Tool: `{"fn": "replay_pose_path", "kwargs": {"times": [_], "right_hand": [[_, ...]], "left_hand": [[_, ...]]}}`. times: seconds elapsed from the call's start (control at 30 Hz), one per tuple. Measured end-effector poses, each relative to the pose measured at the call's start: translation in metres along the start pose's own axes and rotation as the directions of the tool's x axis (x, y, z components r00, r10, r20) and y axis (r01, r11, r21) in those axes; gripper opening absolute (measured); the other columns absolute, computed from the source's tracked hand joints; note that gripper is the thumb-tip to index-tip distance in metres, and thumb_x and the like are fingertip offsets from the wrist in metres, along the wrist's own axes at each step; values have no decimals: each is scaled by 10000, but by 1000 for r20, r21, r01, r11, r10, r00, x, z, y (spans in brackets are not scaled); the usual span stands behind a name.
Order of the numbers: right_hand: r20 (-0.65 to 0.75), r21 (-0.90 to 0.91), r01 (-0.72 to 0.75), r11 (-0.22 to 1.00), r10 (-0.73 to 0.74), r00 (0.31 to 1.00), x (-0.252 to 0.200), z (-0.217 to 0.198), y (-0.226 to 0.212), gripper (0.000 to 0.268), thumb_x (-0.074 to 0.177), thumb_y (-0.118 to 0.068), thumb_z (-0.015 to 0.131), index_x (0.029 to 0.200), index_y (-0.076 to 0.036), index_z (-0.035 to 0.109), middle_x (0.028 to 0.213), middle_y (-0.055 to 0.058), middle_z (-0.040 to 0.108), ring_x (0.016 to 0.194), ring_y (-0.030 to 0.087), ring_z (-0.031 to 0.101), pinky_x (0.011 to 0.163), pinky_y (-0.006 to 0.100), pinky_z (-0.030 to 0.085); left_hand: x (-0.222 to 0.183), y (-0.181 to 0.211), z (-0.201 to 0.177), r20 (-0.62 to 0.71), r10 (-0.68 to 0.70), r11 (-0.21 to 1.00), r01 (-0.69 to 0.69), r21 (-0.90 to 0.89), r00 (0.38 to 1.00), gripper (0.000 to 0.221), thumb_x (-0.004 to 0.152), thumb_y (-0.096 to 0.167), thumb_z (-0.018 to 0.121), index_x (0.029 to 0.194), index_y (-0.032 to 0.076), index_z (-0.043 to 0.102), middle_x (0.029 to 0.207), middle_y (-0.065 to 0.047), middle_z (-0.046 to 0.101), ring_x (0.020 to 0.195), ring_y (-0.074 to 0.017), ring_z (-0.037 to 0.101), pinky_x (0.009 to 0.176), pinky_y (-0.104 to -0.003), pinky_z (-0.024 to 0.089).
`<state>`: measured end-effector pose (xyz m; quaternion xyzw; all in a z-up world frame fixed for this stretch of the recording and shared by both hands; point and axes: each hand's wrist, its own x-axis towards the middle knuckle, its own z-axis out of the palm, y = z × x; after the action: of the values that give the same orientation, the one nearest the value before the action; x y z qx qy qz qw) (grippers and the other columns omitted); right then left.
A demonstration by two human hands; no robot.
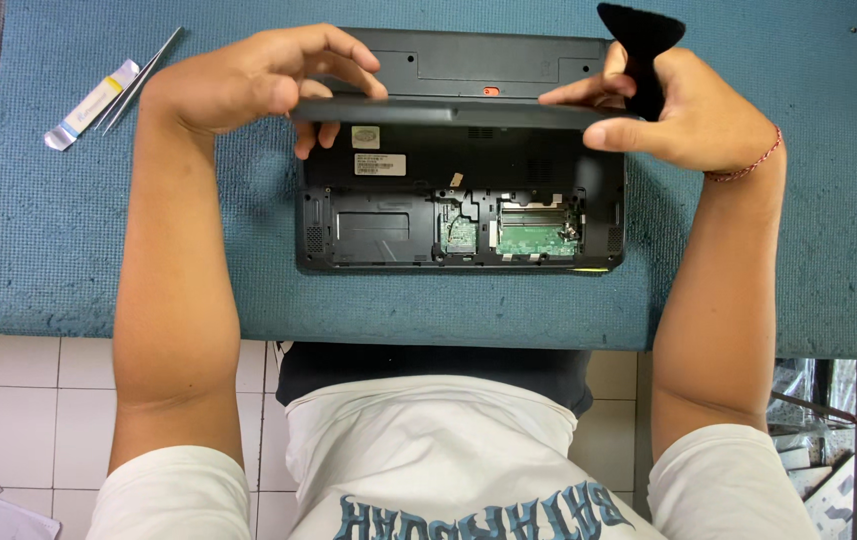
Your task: The person uses a screwdriver to remove screws from the bottom cover of a laptop. They then use a prying tool to detach the cover, exposing the internal components. The person continues to remove additional screws from the exposed chassis.
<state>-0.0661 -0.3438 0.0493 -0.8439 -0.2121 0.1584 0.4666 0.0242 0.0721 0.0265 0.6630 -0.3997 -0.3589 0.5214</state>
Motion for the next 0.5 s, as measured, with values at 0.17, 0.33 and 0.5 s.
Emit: {"fn": "replay_pose_path", "kwargs": {"times": [0.17,0.33,0.5], "right_hand": [[-187,174,-27,984,60,981,7,2,29,261,1142,-204,540,959,-123,373,892,138,619,842,249,710,871,309,565],[-320,292,-25,956,122,939,11,3,34,402,1126,-211,678,957,-196,314,726,16,469,674,253,698,590,243,499],[-397,309,62,949,69,915,11,-1,39,486,1019,90,680,941,-194,293,1182,206,704,774,241,671,731,326,625]], "left_hand": [[2,-3,5,-178,-43,999,44,2,983,547,990,358,567,1417,33,459,1004,-171,652,756,-233,686,601,-309,592],[4,-18,4,-356,-49,999,54,5,933,211,1183,169,469,1144,-5,583,863,-148,674,696,-193,685,618,-272,616],[7,-30,1,-457,-17,1000,20,2,889,311,1199,243,446,1081,-9,585,871,-166,696,717,-221,726,655,-273,644]]}}
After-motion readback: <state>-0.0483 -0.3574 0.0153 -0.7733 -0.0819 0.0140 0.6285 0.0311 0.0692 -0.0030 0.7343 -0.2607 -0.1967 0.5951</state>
